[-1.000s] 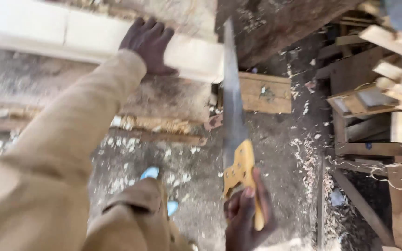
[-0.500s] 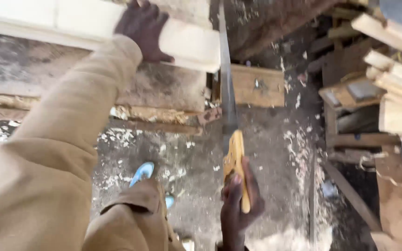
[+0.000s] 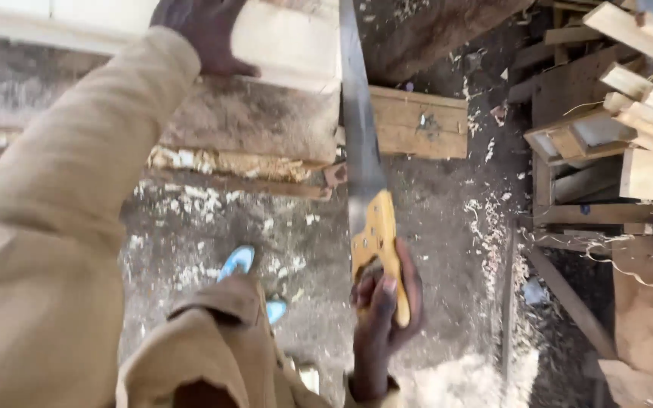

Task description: A person uses a hand saw to cut a piece of lumber on a workbench in a workshop.

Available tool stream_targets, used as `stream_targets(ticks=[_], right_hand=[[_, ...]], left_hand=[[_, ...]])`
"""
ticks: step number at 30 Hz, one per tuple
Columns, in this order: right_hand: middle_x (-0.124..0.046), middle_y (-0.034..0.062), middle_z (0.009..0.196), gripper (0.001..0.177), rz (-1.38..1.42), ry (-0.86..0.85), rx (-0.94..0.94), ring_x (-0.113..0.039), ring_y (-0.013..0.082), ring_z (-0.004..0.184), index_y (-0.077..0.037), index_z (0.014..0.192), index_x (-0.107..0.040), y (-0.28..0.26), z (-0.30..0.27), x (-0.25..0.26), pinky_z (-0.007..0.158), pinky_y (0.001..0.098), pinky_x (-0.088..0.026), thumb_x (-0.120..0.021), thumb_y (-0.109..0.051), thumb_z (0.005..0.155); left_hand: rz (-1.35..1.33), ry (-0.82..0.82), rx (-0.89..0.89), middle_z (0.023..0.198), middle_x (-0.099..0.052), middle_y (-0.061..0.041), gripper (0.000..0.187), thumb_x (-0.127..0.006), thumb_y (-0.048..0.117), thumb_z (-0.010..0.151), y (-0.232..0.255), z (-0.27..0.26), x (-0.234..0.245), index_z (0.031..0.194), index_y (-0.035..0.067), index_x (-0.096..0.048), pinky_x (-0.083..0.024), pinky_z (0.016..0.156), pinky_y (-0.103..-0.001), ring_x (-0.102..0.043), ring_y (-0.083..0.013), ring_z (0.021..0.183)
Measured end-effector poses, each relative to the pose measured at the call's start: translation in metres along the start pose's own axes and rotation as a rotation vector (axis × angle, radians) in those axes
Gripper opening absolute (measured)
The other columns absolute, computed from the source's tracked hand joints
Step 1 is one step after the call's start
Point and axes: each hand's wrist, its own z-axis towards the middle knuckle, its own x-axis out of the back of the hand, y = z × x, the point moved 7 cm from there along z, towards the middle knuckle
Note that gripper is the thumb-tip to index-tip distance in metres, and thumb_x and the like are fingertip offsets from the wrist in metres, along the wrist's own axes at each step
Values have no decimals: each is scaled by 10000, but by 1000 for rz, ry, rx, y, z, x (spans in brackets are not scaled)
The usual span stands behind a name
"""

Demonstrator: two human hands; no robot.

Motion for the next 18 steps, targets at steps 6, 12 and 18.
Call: stream_targets(ticks=[6, 12, 18], right_hand=[[-414, 2, 452, 337, -101, 91, 62, -359, 55, 346, 27, 1121, -527, -1, -11, 0, 287, 179, -349, -419, -210, 907], [-386, -2, 438, 369, -35, 41, 17, -330, 52, 340, 48, 1150, -502, 6, -4, -13, 307, 188, -370, -424, -232, 923], [-421, -19, 442, 377, -31, 54, -9, -348, 45, 321, 6, 1139, -519, 13, -7, -8, 284, 166, -366, -431, -292, 926]], left_hand=[[75, -167, -89, 1288, -423, -242, 1060, -663, 629, 588, 41, 18, 2, 1342, -17, -290, -200, 1044, -449, -375, -385, 1185], [194, -45, -294, 1171, -507, -155, 1032, -688, 525, 615, 76, 41, -7, 1434, 106, -221, -373, 851, -451, -488, -320, 1021], [240, -152, -250, 1265, -429, -152, 944, -596, 594, 660, 76, 43, -12, 1441, 283, -167, -364, 819, -522, -436, -318, 1097]])
